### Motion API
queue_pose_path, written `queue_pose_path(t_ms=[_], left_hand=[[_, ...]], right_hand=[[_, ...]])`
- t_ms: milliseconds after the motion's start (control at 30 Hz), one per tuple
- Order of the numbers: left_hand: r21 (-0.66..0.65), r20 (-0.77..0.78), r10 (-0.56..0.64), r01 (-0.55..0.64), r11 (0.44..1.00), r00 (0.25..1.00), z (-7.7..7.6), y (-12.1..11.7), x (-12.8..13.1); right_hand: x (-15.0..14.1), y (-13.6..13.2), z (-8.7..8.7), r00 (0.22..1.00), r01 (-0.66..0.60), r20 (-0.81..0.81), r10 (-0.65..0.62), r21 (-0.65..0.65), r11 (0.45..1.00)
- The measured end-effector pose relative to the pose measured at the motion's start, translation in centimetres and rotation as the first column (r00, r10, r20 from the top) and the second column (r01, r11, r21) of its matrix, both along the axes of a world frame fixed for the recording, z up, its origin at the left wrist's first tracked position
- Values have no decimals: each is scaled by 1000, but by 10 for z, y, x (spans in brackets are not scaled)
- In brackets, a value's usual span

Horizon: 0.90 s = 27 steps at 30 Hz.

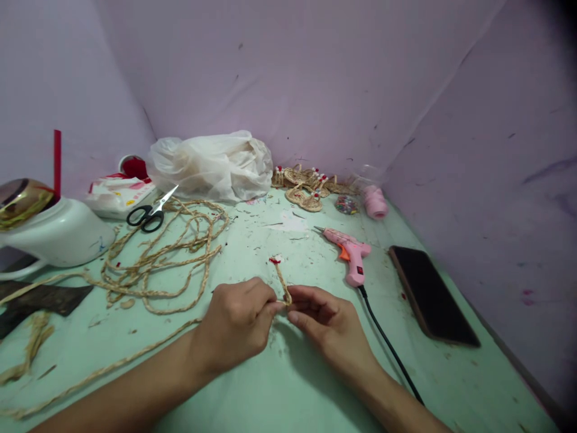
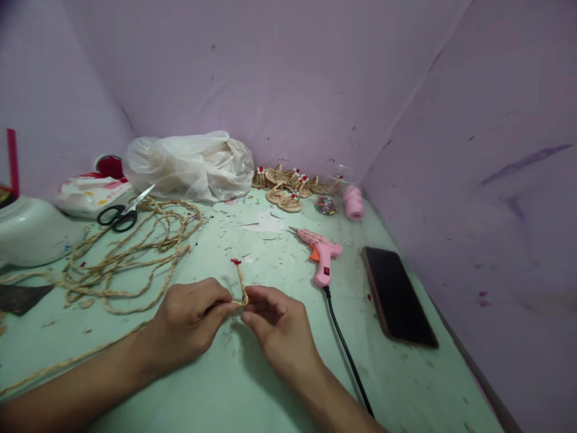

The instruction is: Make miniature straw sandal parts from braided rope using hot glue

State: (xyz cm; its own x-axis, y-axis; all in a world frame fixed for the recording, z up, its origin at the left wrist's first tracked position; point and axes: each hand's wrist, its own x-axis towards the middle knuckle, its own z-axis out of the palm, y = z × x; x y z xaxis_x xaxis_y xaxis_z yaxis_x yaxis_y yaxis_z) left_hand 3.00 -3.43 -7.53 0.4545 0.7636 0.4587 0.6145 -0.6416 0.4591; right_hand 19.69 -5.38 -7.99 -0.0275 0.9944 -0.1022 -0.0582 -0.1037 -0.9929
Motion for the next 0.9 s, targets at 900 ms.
queue_pose_path(t_ms=[900], left_hand=[[14, -154, 144, -144, 989, 977, 13, 2, -5]], right_hand=[[8, 1, -9, 936, -12, 333, -109, 341, 940]])
